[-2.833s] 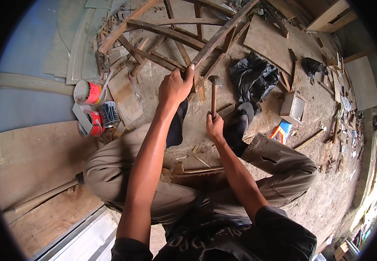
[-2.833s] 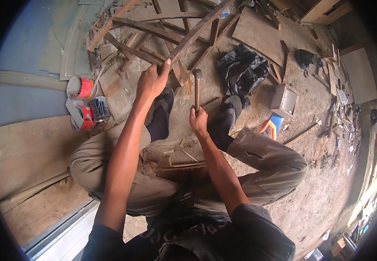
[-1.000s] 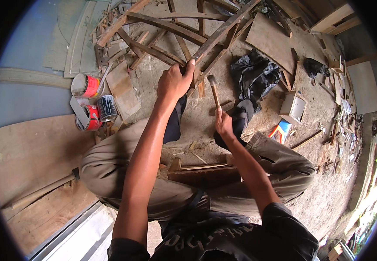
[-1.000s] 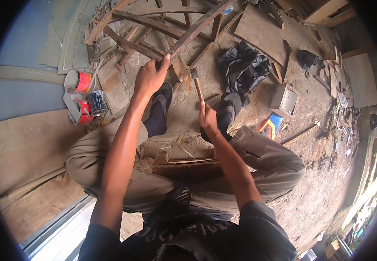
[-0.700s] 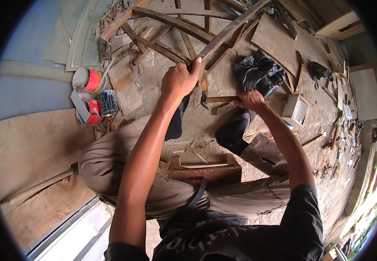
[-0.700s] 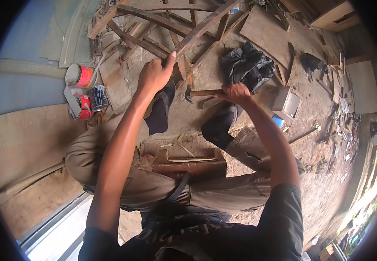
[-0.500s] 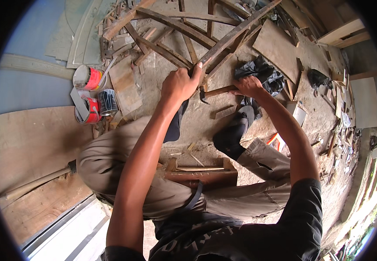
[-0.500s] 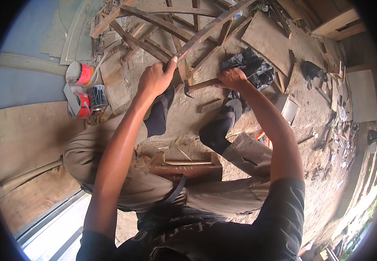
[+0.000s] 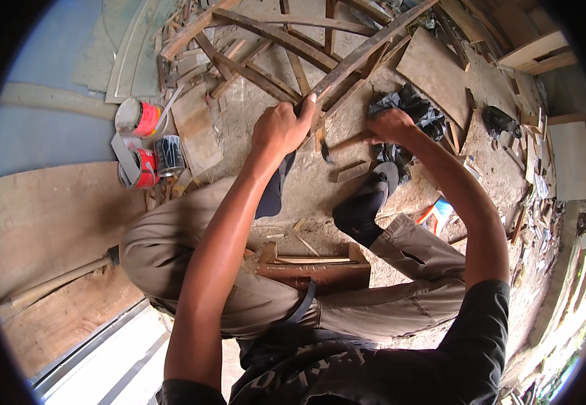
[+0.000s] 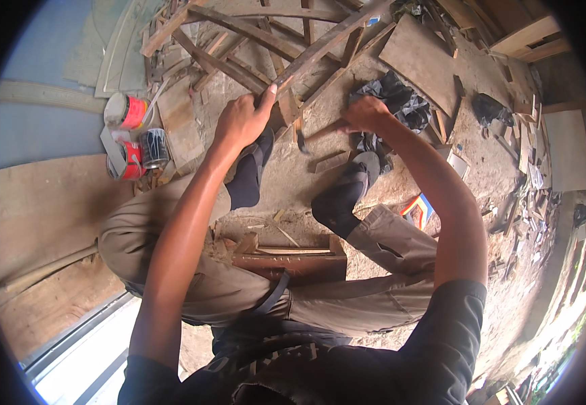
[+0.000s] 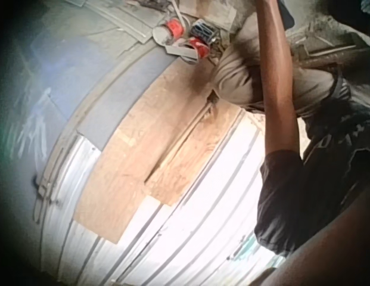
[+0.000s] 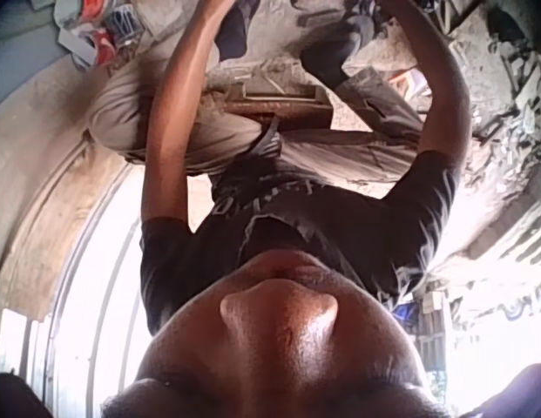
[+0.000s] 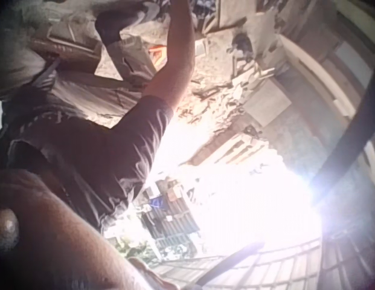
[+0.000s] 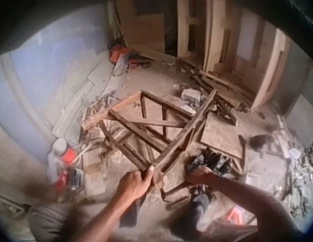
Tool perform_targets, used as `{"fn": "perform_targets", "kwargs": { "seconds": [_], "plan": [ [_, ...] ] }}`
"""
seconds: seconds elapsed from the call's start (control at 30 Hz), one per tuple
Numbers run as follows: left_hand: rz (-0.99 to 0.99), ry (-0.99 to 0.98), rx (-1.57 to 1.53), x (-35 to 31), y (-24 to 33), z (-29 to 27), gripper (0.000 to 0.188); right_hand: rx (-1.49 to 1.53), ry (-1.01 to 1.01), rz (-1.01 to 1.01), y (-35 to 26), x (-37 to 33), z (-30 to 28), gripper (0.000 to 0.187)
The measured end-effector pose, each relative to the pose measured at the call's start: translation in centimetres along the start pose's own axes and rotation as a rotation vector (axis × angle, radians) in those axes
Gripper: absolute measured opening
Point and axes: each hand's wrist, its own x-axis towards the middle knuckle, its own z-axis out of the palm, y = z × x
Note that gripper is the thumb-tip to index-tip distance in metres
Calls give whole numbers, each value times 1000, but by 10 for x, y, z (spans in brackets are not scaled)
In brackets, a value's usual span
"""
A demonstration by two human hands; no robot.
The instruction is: The person uses a hammer to pry apart and dismantle a wooden frame structure. They repeatedly strike the joints and pull the pieces apart, eventually separating the frame into individual planks.
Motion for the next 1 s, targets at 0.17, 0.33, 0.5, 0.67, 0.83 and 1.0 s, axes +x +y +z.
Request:
{"fn": "perform_targets", "kwargs": {
  "seconds": [0.17,0.33,0.5,0.67,0.83,1.0],
  "plan": [
    [-66,-68,-36,0,4,-3,81,32,-15,97,-11,-2,-11,56],
    [-27,-28,-14,0,0,0,79,25,28,56,-21,-5,-15,58],
    [-47,-55,-4,1,2,-1,78,36,58,126,-10,-1,-16,58],
    [-73,-84,-40,0,4,-4,82,86,182,129,-13,-5,0,59],
    [-59,-76,-58,0,-2,-2,81,320,128,345,-55,-18,32,59],
    [-66,-90,-86,1,8,-8,81,876,512,493,-161,-49,104,49]
  ]
}}
